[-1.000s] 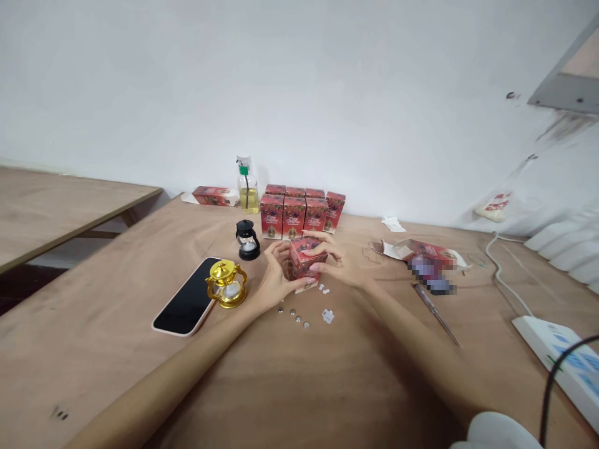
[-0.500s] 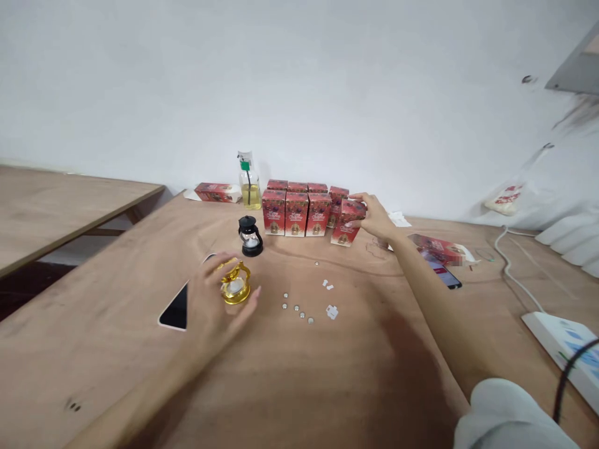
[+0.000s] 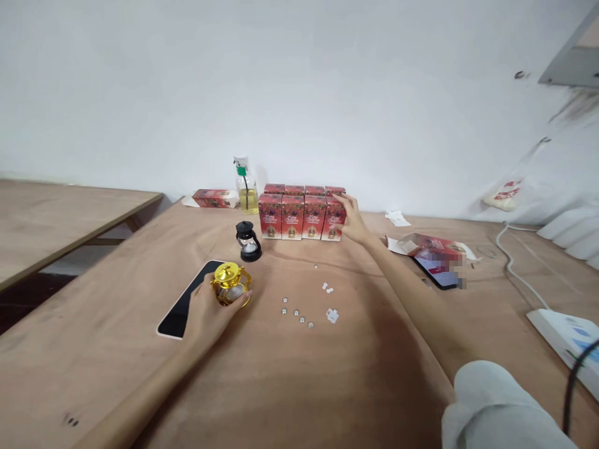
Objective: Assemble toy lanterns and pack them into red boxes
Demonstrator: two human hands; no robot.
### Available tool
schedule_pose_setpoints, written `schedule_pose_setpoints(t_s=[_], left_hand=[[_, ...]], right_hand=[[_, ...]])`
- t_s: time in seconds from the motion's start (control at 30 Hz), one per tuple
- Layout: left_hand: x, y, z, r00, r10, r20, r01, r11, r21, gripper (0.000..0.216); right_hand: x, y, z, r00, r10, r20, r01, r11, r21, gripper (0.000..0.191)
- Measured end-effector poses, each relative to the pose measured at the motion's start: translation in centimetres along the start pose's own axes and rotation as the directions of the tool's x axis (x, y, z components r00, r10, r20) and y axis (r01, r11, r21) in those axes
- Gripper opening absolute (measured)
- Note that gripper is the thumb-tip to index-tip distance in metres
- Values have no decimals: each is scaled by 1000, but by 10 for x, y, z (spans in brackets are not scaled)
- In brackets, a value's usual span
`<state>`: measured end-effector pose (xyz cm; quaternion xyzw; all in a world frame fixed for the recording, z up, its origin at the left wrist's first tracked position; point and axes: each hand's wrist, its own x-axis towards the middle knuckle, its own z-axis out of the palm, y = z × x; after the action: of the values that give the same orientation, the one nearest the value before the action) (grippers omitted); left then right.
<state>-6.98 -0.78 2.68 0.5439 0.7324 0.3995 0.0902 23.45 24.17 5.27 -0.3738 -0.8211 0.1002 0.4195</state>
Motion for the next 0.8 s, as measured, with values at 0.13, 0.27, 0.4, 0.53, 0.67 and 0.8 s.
schedule_pose_setpoints(t_s=[0.13, 0.27, 0.4, 0.53, 0.67, 0.8], left_hand=[[-1, 12, -3, 990, 143, 7, -143, 990, 12, 49], [5, 35, -3, 873, 487, 23, -477, 844, 246, 35], [8, 66, 0, 714, 677, 180, -647, 539, 539, 39], [1, 98, 0, 661, 713, 235, -645, 379, 664, 36], [-1, 116, 0, 667, 677, 310, -621, 276, 734, 35], [0, 124, 9, 625, 698, 350, -649, 215, 730, 37]], right_hand=[[-17, -20, 4, 997, -49, -51, 37, 977, -210, 78], [-49, -86, 3, 966, -221, -136, 196, 965, -176, 78], [-86, -157, -2, 894, -346, 284, 380, 922, -74, 75], [-103, -183, -8, 906, -52, 419, 148, 969, -200, 61], [-109, -183, -9, 977, -77, 200, 85, 996, -29, 79], [-117, -177, 5, 995, -24, 92, 17, 997, 80, 72]])
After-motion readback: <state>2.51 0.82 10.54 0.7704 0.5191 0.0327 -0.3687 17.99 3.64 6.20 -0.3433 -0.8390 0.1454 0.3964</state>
